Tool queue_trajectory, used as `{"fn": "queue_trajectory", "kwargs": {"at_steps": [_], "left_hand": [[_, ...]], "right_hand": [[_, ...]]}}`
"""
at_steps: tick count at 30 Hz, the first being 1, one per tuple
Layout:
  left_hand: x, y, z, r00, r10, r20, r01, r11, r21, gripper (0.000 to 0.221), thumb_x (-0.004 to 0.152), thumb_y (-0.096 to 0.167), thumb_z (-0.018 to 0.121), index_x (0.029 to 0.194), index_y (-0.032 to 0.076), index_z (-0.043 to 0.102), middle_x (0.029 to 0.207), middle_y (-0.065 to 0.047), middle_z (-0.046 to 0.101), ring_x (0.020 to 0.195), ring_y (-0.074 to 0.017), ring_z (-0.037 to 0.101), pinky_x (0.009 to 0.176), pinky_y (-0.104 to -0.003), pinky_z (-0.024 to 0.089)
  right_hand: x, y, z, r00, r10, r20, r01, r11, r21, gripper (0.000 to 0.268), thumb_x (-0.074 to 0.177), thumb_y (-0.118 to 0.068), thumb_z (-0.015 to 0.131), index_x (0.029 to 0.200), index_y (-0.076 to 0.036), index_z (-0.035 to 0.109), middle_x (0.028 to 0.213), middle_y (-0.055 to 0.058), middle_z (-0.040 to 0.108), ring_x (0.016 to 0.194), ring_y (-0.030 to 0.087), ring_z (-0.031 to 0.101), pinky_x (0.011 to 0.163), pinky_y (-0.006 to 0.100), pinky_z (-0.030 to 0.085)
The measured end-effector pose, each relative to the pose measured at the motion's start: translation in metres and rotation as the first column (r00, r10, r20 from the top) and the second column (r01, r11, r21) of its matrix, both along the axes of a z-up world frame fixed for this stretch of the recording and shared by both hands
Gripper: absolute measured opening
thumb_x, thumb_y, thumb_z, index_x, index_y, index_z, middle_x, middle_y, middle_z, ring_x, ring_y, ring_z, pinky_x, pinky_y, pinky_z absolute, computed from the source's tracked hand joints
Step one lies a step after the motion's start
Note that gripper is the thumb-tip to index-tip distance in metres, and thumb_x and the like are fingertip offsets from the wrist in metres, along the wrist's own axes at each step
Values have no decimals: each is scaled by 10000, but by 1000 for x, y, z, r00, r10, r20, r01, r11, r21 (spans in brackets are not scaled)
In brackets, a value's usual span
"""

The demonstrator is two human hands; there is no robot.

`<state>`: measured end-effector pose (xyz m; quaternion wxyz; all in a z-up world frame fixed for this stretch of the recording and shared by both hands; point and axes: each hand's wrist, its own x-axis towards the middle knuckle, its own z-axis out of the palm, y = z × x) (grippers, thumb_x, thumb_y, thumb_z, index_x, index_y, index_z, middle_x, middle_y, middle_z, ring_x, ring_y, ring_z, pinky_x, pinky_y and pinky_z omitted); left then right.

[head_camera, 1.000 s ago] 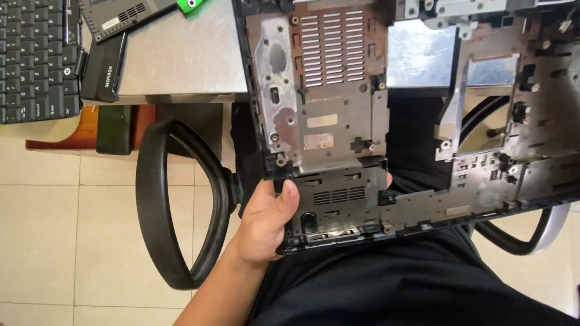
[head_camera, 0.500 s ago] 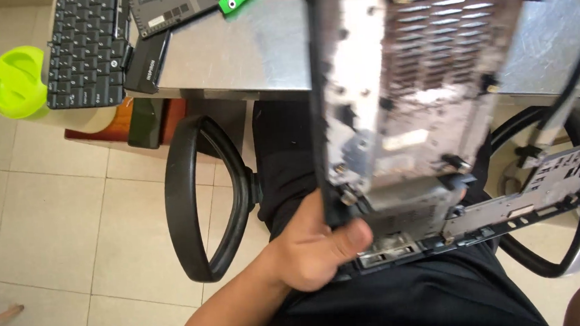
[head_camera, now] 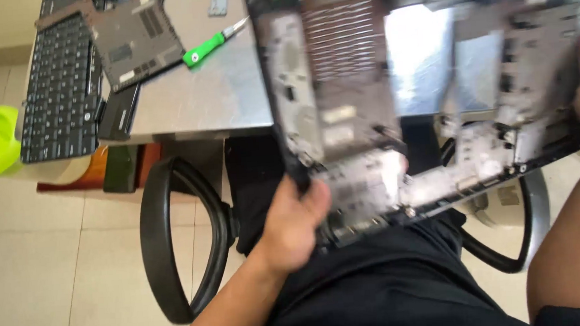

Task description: The person is disassembling a laptop on a repair bench. They use a screwdriver to remove internal screws and then use their hands to carefully pry off the plastic internal frame and bezel from the main chassis.

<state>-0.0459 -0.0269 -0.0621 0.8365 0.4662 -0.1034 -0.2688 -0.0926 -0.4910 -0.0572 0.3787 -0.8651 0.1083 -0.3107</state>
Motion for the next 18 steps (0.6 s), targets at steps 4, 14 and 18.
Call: {"fn": "queue_trajectory", "kwargs": {"at_steps": [4,14,18], "left_hand": [[25,-16,52,961,-268,-66,193,823,-535,597,1084,311,456,1515,-86,342,1446,-403,480,1353,-515,505,1160,-620,434],[14,-52,-38,869,-63,-490,-88,956,-280,689,935,394,423,1522,34,440,1525,-192,515,1417,-355,465,1210,-535,339],[17,-57,-117,939,-178,-294,91,954,-286,426,965,180,634,1362,52,547,1179,-171,728,824,-303,735,666,-442,642]], "right_hand": [[-4,-9,32,975,-173,-140,150,975,-165,408,1480,-283,317,1278,4,524,1045,81,419,922,198,389,830,377,312],[45,37,203,966,-97,-238,-33,873,-487,265,1237,-188,492,1188,-45,709,1056,107,699,969,286,606,800,435,385],[75,39,229,993,73,-94,-118,695,-709,206,1192,-109,592,1236,35,732,1062,197,748,943,385,683,812,453,466]]}}
